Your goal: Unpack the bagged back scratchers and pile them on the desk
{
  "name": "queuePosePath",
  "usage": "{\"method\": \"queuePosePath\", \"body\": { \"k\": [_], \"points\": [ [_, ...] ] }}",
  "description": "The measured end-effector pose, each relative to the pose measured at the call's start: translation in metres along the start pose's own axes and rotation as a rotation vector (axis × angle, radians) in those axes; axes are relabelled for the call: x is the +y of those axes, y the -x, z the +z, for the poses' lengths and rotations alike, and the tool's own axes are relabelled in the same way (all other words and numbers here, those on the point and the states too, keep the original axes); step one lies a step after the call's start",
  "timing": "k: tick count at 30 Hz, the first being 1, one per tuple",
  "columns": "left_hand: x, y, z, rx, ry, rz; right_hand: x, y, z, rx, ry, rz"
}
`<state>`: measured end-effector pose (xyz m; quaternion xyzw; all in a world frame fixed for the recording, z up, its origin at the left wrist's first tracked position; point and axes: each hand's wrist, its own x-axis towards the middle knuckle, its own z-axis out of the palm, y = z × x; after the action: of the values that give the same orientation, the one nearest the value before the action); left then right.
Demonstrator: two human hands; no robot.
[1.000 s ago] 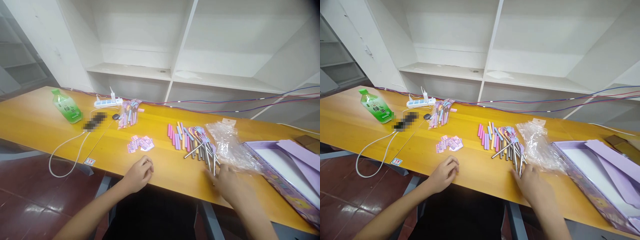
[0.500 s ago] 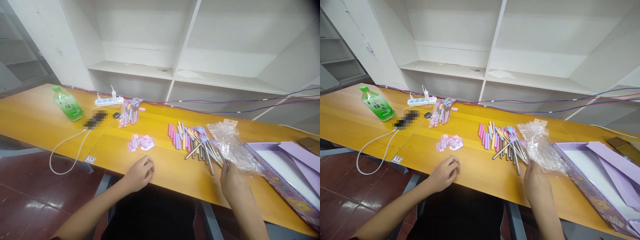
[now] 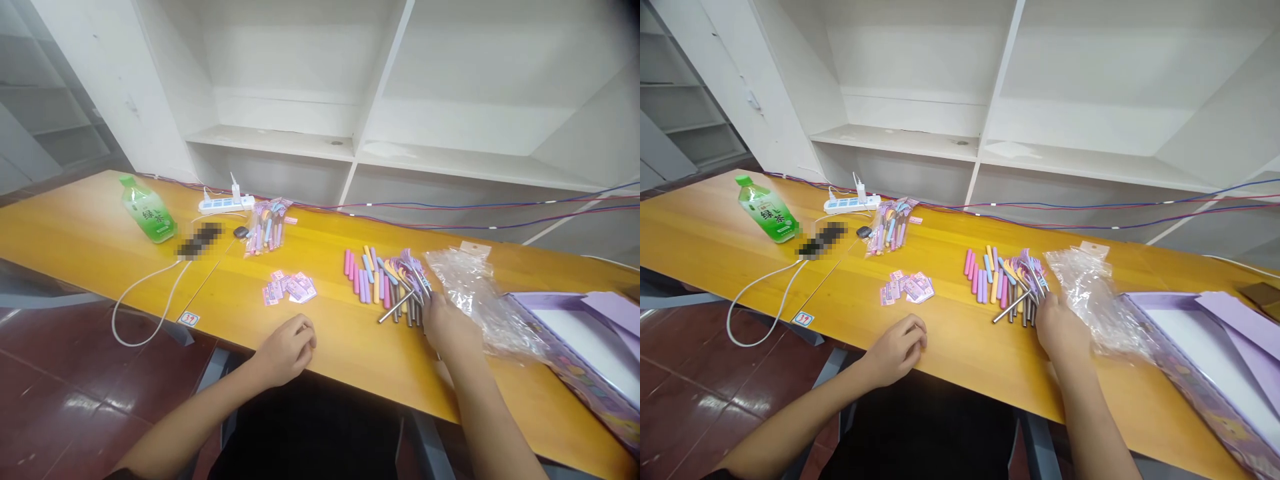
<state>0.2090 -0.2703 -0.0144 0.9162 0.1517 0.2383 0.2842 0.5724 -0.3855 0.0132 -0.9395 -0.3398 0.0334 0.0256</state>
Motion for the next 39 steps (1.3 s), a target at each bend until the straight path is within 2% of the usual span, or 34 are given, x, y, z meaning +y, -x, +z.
{"method": "queuePosePath", "body": {
  "k": [4,11,15,18,20,22,24,26,31,35,39],
  "points": [
    [-0.001,0.0,0.0,-0.004,-0.022,0.013,0.001,0.006,0.001,0.072,-0.042,0.037],
    [-0.001,0.002,0.002,0.003,0.027,0.003,0.007,0.013,0.008,0.302,-0.145,0.053],
    [-0.006,-0.008,-0.013,0.067,0.091,-0.021,0.01,0.013,0.012,0.405,-0.212,0.017],
    [-0.027,-0.037,-0.043,0.123,-0.115,-0.058,0.015,0.008,0.015,0.353,-0.24,-0.02],
    [-0.049,-0.066,-0.068,0.109,-0.322,-0.154,0.019,0.004,0.017,0.315,-0.24,-0.045],
    [-0.073,-0.099,-0.088,0.075,-0.53,-0.297,0.021,0.003,0.019,0.346,-0.256,-0.068],
    [-0.094,-0.131,-0.1,0.075,-0.608,-0.358,0.022,0.003,0.02,0.412,-0.297,-0.087],
    [-0.11,-0.16,-0.102,0.065,-0.659,-0.384,0.022,0.005,0.02,0.46,-0.342,-0.113],
    [-0.133,-0.209,-0.087,0.06,-0.781,-0.504,0.022,0.006,0.018,0.511,-0.42,-0.174],
    [-0.142,-0.231,-0.087,0.066,-0.828,-0.625,0.023,0.005,0.015,0.516,-0.453,-0.193],
    [-0.141,-0.235,-0.101,0.04,-0.819,-0.639,0.023,0.007,0.011,0.503,-0.499,-0.189]
  ]
}}
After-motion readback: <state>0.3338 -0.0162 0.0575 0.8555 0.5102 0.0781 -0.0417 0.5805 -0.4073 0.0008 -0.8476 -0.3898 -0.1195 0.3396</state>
